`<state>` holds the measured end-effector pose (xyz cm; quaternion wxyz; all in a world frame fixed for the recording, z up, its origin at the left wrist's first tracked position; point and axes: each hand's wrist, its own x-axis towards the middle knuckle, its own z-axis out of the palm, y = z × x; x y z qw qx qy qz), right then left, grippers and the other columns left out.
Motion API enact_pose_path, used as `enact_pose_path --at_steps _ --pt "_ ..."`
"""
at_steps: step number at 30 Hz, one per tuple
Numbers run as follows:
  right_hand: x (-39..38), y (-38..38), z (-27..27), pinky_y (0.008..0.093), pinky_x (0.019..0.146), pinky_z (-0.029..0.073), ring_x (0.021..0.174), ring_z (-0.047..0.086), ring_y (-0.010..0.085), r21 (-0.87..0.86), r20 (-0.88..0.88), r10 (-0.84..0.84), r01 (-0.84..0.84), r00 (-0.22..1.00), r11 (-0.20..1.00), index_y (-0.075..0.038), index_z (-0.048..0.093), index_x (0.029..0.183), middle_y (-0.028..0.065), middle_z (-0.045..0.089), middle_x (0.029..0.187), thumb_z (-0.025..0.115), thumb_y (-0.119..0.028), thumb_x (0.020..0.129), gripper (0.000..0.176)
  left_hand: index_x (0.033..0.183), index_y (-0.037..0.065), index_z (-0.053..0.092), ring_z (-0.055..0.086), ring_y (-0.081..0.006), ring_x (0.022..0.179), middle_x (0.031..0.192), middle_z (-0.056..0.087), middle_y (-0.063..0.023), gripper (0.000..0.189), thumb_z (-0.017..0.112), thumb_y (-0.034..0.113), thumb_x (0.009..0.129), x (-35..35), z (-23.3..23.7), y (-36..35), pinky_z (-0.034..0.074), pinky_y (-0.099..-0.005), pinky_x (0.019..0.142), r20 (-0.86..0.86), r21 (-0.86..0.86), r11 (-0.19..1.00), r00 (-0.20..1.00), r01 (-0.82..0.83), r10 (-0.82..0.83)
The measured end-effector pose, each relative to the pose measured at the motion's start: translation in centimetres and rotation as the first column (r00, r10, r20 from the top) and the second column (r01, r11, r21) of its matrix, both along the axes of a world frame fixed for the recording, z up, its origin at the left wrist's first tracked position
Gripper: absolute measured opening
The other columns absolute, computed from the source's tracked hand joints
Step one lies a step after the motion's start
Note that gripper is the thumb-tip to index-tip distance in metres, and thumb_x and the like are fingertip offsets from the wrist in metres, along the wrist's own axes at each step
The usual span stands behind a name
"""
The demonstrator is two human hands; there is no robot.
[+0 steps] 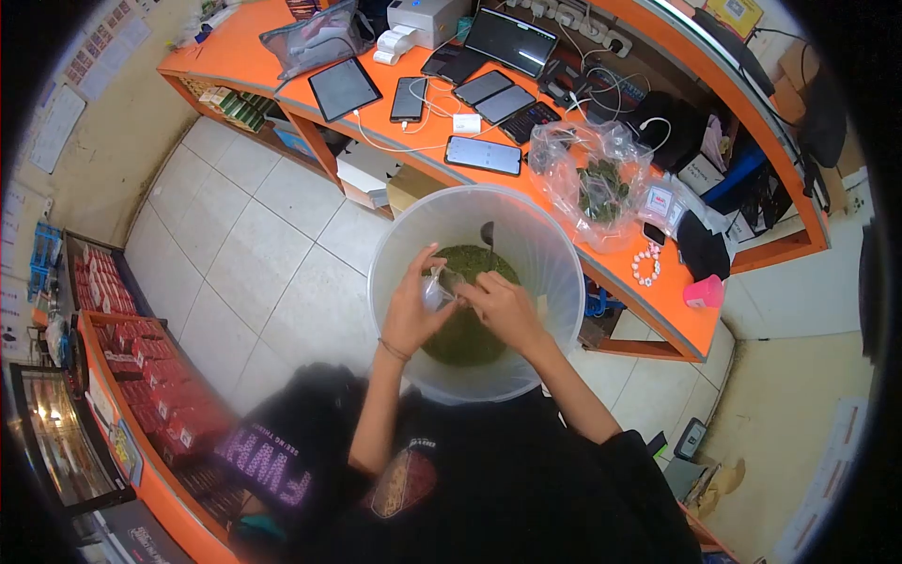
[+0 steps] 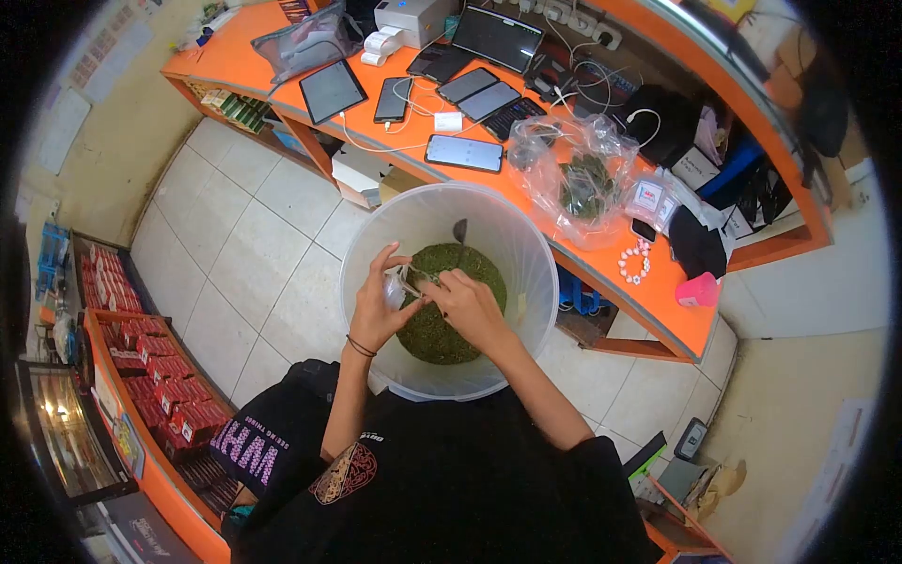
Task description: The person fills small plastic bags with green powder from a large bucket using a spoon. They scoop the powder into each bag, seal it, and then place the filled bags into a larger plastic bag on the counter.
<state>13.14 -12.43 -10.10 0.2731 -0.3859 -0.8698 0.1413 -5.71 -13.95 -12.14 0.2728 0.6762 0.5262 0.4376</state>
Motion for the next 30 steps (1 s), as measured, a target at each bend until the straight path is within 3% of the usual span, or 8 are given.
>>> enact_pose_path --at_steps 6,9,11,16,19,21,24,30 --pt "0.6 1.5 -2.9 0.0386 0.062 0.052 0.078 0.062 0.0254 -0.015 0.027 -0.043 0.044 0.999 0.999 -0.013 0.067 0.108 0.0084 0.056 0.078 0.069 -0.001 0.074 0.036 0.139 0.009 0.045 0.057 -0.0343 0.12 0.133 0.055 -0.0184 0.08 0.086 0.018 0.07 0.2 0.9 0.3 0.049 -0.043 0.097 -0.137 0.055 0.993 0.985 -0.1 0.107" --pt "0.4 1.5 -1.9 0.0353 0.059 0.049 0.069 0.06 0.0226 0.002 -0.185 -0.035 0.036 0.982 0.999 -0.011 0.066 0.11 0.0088 0.056 0.075 0.07 -0.003 0.079 0.032 0.119 0.002 0.064 0.064 -0.0281 0.109 0.123 0.064 -0.0164 0.051 0.084 0.02 0.075 0.0 0.1 0.2 0.051 -0.0364 0.091 -0.191 0.049 0.999 0.982 0.019 -0.009" --pt "0.5 1.5 -0.6 0.0293 0.055 0.043 0.062 0.052 0.015 -0.419 -0.398 -0.115 -0.069 0.91 0.905 -0.008 0.067 0.108 0.0045 0.053 0.069 0.072 -0.008 0.084 0.024 0.104 0.001 0.071 0.069 -0.021 0.096 0.106 0.071 -0.0132 0.025 0.076 0.017 0.086 0.0 0.1 0.2 0.053 -0.031 0.084 0.145 -0.15 0.983 0.986 0.109 -0.087" --pt "0.7 1.7 -0.2 0.0234 0.055 0.035 0.062 0.043 0.0053 -0.548 -0.493 -0.383 0.063 0.781 0.834 -0.004 0.07 0.099 -0.0038 0.046 0.07 0.072 -0.014 0.088 0.015 0.106 -0.002 0.067 0.069 -0.0143 0.082 0.091 0.072 -0.0097 0.021 0.066 0.015 0.095 -0.5 -0.3 0.0 0.053 -0.0262 0.074 0.369 -0.275 0.955 0.929 0.109 0.0" --pt "1.3 1.7 -0.7 0.0223 0.057 0.034 0.062 0.042 0.0051 -0.648 -0.51 -0.328 -0.105 0.795 0.754 -0.002 0.068 0.096 -0.0023 0.048 0.073 0.071 -0.013 0.089 0.013 0.107 -0.004 0.064 0.069 -0.015 0.078 0.092 0.071 -0.01 0.022 0.064 0.015 0.097 -0.5 -0.6 0.2 0.053 -0.0264 0.071 0.523 -0.281 0.949 0.852 0.146 0.023" --pt "1.3 1.2 -0.4 0.0219 0.054 0.035 0.064 0.048 0.0044 -0.807 -0.516 -0.45 -0.236 0.729 0.542 -0.001 0.067 0.095 -0.0018 0.05 0.079 0.068 -0.013 0.093 0.012 0.108 -0.005 0.063 0.069 -0.016 0.077 0.093 0.07 -0.0103 0.023 0.063 0.015 0.097 -0.6 -0.6 0.2 0.054 -0.0269 0.07 0.578 -0.293 0.944 0.814 0.15 0.05" --pt "0.7 0.9 -2.1 0.0215 0.057 0.034 0.065 0.044 0.0039 -0.673 -0.562 -0.383 -0.137 0.733 0.727 0.001 0.067 0.09 -0.0015 0.052 0.078 0.069 -0.01 0.091 0.011 0.108 -0.005 0.062 0.068 -0.0162 0.076 0.093 0.069 -0.0091 0.024 0.063 0.016 0.097 -0.9 -0.6 0.4 0.054 -0.0269 0.069 0.489 -0.296 0.949 0.87 0.104 0.058" --pt "-0.3 0.2 -2.6 0.0206 0.054 0.033 0.063 0.044 0.0031 -0.552 -0.601 -0.286 -0.129 0.746 0.824 0.002 0.065 0.09 -0.0017 0.052 0.08 0.066 -0.007 0.091 0.009 0.105 -0.004 0.063 0.068 -0.0146 0.073 0.091 0.069 -0.0082 0.023 0.065 0.018 0.096 -0.9 -0.7 0.3 0.054 -0.0264 0.068 0.526 -0.295 0.953 0.844 0.07 0.101"
